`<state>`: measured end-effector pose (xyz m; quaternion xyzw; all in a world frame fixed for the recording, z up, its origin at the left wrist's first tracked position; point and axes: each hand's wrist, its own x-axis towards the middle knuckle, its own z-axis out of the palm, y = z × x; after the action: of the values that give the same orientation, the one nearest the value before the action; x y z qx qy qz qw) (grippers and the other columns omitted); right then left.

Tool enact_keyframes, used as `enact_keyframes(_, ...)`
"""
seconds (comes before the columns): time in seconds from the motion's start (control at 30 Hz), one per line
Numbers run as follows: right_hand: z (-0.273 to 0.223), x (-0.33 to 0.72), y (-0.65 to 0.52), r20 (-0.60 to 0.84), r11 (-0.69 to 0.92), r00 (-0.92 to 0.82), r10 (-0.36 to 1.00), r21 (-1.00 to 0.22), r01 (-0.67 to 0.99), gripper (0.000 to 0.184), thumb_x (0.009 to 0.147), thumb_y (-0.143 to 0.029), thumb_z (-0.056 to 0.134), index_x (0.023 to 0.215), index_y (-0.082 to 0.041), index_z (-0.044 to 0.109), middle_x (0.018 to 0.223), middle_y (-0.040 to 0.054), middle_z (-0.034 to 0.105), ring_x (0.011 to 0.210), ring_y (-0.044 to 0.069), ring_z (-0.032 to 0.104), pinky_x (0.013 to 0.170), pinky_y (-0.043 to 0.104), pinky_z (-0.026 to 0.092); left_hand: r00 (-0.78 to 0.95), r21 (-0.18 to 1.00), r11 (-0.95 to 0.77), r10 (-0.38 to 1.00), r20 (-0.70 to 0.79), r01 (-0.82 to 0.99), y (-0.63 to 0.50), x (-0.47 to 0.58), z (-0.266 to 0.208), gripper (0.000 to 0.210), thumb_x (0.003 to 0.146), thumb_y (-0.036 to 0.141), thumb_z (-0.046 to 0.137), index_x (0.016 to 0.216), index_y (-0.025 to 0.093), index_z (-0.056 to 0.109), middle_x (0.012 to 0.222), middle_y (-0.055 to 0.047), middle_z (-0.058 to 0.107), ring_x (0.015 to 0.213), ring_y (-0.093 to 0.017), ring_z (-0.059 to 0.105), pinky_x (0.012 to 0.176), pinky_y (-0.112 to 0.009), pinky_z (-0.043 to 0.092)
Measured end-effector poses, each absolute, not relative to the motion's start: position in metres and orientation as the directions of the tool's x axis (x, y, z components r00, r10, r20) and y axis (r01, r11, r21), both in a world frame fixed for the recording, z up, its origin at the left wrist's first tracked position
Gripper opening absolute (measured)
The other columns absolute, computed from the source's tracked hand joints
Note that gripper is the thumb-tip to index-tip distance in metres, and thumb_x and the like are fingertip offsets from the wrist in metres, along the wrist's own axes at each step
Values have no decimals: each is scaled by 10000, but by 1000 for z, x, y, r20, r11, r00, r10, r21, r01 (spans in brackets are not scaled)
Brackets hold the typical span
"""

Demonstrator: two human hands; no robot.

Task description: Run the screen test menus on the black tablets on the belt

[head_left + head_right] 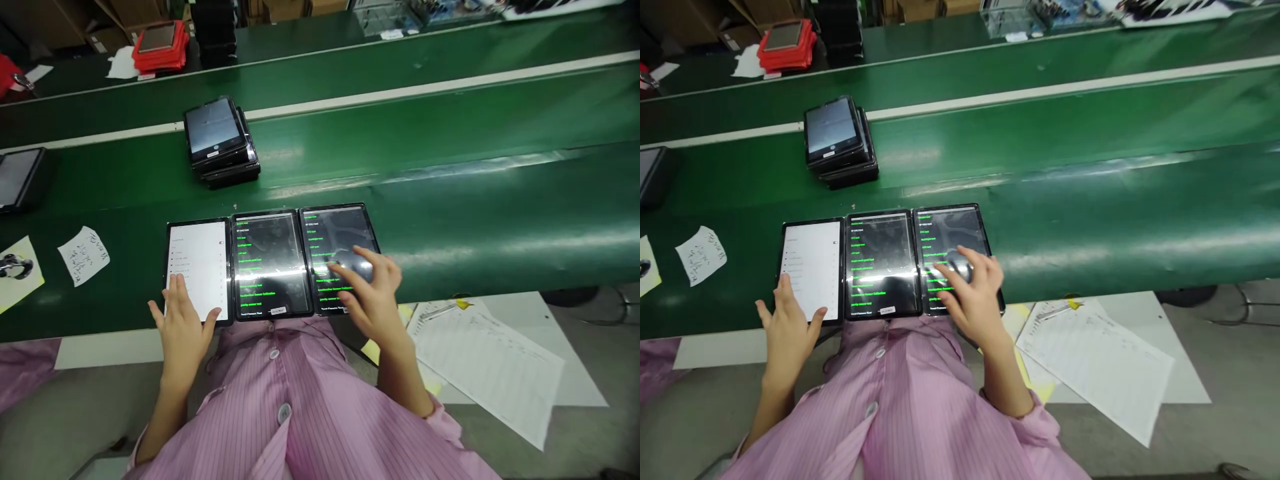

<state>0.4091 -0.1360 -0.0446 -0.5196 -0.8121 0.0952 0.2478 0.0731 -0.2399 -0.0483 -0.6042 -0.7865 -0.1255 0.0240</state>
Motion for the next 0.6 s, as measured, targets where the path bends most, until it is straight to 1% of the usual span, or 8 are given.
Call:
enact_keyframes(0.1, -45, 369, -139, 189, 489, -457, 869, -460, 741, 453, 949, -611, 475, 1316, -404, 643, 1550, 46, 386, 1379, 397, 328, 1176, 677, 105, -278, 240, 224, 935, 220, 945, -241, 76, -39, 836, 987, 674, 213, 1599, 108, 145, 1550, -268, 365, 1416, -371, 399, 1186, -605, 141)
enact_keyframes(0.17, -46, 344, -141, 122, 480, -495, 860, -521, 706, 473, 899, -642, 562, 1320, -438, 631, 1569, 13, 387, 1407, 412, 282, 1180, 692, 19, -340, 238, 283, 908, 246, 929, -241, 75, -36, 806, 989, 673, 196, 1585, 132, 229, 1585, -259, 299, 1432, -382, 367, 1177, -620, 128)
enact_keyframes(0.23, -48, 324, -142, 86, 456, -513, 854, -597, 660, 509, 856, -655, 624, 1327, -461, 618, 1583, -9, 379, 1433, 421, 243, 1175, 696, -47, -414, 207, 369, 874, 253, 906, -241, 70, -36, 831, 976, 696, 186, 1576, 126, 268, 1615, -277, 208, 1438, -421, 338, 1160, -663, 101)
enact_keyframes(0.27, -48, 317, -142, 80, 447, -517, 852, -626, 639, 516, 844, -654, 642, 1323, -465, 618, 1589, -14, 373, 1442, 422, 232, 1172, 695, -70, -443, 199, 402, 861, 249, 894, -241, 66, -38, 847, 971, 705, 184, 1574, 117, 270, 1615, -287, 196, 1433, -431, 339, 1153, -670, 115)
enact_keyframes(0.33, -49, 314, -142, 81, 442, -521, 850, -647, 621, 514, 833, -653, 659, 1309, -462, 629, 1595, -13, 365, 1446, 420, 232, 1169, 691, -88, -469, 228, 422, 853, 228, 878, -242, 58, -42, 864, 969, 706, 196, 1576, 94, 252, 1582, -296, 271, 1415, -423, 369, 1139, -633, 226)
enact_keyframes(0.43, -51, 333, -141, 120, 456, -480, 869, -570, 684, 506, 844, -653, 641, 1296, -424, 647, 1591, 15, 364, 1427, 415, 262, 1174, 686, -41, -459, 306, 393, 869, 186, 867, -244, 46, -48, 851, 975, 687, 244, 1576, 86, 240, 1500, -273, 426, 1379, -395, 430, 1087, -543, 373)
enact_keyframes(0.53, -55, 374, -140, 222, 409, -345, 912, -407, 817, 445, 899, -591, 594, 1273, -363, 671, 1569, 60, 365, 1391, 401, 307, 1161, 690, 52, -452, 345, 368, 869, 203, 863, -245, 37, -53, 825, 981, 666, 275, 1566, 85, 263, 1464, -262, 482, 1336, -388, 483, 1072, -525, 400)
enact_keyframes(0.6, -60, 404, -140, 284, 352, -269, 921, -306, 885, 378, 920, -540, 573, 1220, -348, 702, 1540, 68, 380, 1363, 399, 333, 1131, 714, 85, -443, 364, 344, 865, 236, 866, -245, 34, -55, 810, 982, 660, 281, 1554, 86, 289, 1445, -254, 506, 1312, -381, 510, 1065, -518, 411)
